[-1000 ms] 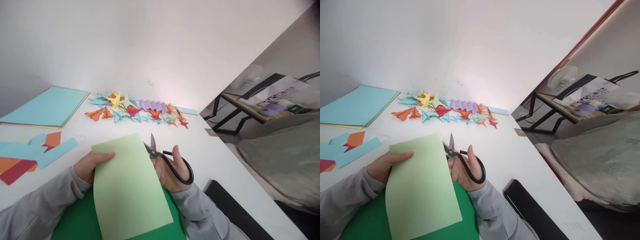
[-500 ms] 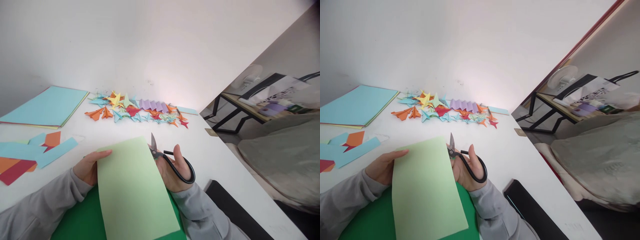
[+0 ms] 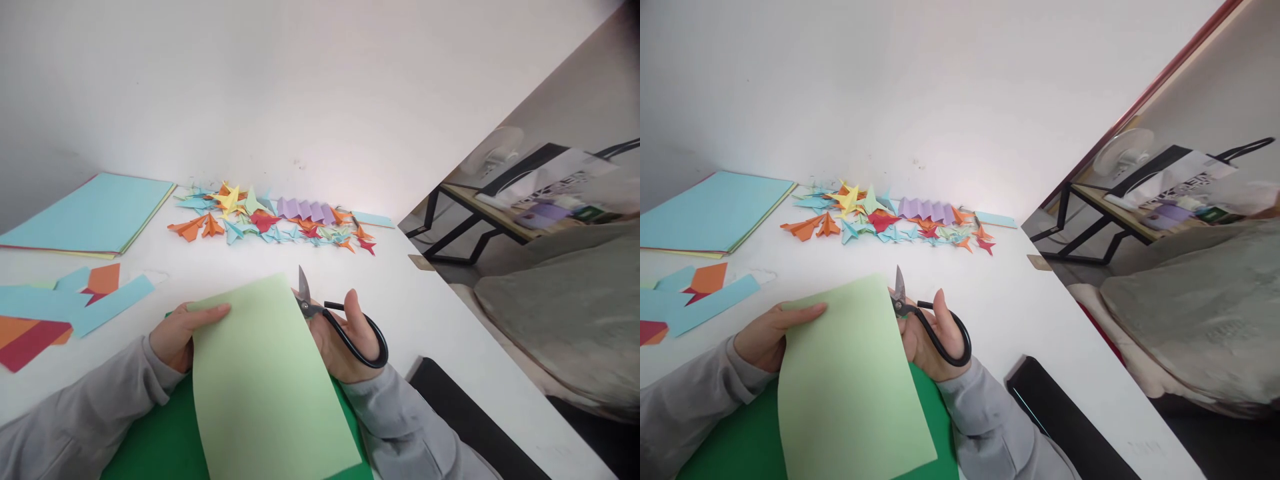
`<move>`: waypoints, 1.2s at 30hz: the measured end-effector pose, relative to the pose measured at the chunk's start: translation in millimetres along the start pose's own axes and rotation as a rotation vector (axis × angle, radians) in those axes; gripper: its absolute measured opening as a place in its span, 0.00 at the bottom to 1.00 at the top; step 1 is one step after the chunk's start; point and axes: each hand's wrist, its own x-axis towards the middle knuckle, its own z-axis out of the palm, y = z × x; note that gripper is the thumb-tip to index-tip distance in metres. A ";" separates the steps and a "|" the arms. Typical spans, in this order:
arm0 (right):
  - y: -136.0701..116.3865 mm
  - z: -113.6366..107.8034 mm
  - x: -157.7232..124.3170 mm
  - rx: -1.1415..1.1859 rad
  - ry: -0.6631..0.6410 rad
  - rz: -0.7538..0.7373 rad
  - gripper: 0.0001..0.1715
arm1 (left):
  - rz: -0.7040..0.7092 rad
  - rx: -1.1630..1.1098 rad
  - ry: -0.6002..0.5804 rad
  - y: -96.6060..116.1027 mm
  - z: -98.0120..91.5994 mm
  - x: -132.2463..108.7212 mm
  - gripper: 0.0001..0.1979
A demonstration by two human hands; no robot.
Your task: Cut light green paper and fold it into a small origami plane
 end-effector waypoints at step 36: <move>4.5 4.0 2.3 -0.106 0.176 -0.006 0.51 | 0.001 0.003 -0.009 -0.4 0.4 -3.3 0.06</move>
